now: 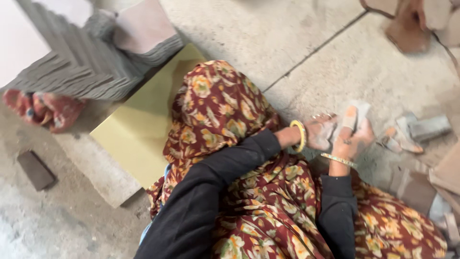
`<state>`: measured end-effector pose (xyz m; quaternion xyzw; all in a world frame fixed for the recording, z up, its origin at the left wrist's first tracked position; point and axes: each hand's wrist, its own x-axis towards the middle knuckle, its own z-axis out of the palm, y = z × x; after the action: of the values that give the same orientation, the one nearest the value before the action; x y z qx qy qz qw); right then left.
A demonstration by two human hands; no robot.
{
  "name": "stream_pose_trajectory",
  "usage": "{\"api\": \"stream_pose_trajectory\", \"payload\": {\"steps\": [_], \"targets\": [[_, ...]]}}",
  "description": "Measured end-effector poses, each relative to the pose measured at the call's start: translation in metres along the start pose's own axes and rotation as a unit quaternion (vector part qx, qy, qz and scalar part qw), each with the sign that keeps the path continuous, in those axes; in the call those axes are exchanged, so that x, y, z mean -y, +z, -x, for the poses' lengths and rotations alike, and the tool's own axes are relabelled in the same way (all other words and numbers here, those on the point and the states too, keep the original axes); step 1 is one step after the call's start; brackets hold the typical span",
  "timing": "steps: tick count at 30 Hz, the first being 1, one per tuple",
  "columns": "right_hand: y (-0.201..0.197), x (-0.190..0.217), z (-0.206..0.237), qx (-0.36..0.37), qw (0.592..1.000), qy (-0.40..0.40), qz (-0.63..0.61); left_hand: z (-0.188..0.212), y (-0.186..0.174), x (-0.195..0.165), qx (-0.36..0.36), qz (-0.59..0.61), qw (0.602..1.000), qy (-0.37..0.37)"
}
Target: The person sits on the floor of a tile workshop and rubs a sanding block over the edges of small clay tile pieces, working one piece at a time and setting finished pieces aside among large piles of similar tiles on the floor.
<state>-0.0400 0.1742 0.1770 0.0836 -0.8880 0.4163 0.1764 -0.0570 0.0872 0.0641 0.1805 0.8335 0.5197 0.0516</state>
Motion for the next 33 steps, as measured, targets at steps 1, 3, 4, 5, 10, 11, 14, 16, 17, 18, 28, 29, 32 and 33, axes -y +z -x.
{"api": "stream_pose_trajectory", "payload": {"steps": [1, 3, 4, 5, 10, 11, 14, 16, 17, 18, 28, 29, 32, 33], "targets": [[0.001, -0.004, -0.001, -0.007, 0.999, -0.041, 0.022, 0.001, -0.002, -0.004, 0.017, -0.013, 0.999, -0.048], [0.003, -0.009, -0.005, -0.013, 0.990, -0.124, 0.062, 0.005, -0.010, -0.015, 0.057, -0.064, 0.992, -0.087], [0.004, -0.009, -0.006, 0.004, 0.994, -0.079, 0.072, 0.009, -0.015, -0.020, 0.076, -0.087, 0.987, -0.109], [0.005, -0.009, -0.007, 0.015, 0.996, -0.037, 0.081, 0.013, -0.021, -0.024, 0.063, -0.084, 0.988, -0.112], [0.007, -0.003, 0.003, 0.022, 0.997, -0.068, 0.034, 0.016, -0.026, -0.026, 0.029, -0.079, 0.992, -0.094], [0.007, -0.002, 0.005, 0.008, 0.991, -0.116, 0.073, 0.016, -0.024, -0.023, -0.005, -0.076, 0.994, -0.075], [0.007, -0.002, 0.002, 0.010, 0.994, -0.084, 0.071, 0.013, -0.020, -0.020, -0.051, -0.056, 0.997, -0.027], [0.007, -0.004, -0.007, 0.016, 0.998, -0.038, 0.047, 0.015, -0.019, -0.019, -0.018, -0.057, 0.997, -0.049], [0.009, -0.005, -0.010, 0.019, 0.998, -0.031, 0.043, 0.017, -0.019, -0.019, -0.001, -0.071, 0.995, -0.075], [0.009, -0.007, -0.012, 0.026, 0.999, -0.024, 0.037, 0.018, -0.020, -0.017, 0.009, -0.072, 0.995, -0.070], [0.014, -0.015, -0.005, 0.003, 0.999, -0.042, -0.007, 0.026, -0.014, 0.002, -0.050, -0.022, 0.998, 0.021], [0.014, -0.014, -0.013, 0.026, 0.999, 0.006, -0.018, 0.027, -0.018, 0.001, -0.010, 0.021, 1.000, -0.019], [0.014, -0.011, -0.020, 0.059, 0.993, 0.101, -0.028, 0.037, -0.024, 0.000, -0.002, -0.015, 1.000, -0.022], [0.014, -0.010, -0.017, 0.062, 0.991, 0.117, -0.033, 0.042, -0.023, 0.002, -0.021, -0.001, 1.000, -0.006]]}}
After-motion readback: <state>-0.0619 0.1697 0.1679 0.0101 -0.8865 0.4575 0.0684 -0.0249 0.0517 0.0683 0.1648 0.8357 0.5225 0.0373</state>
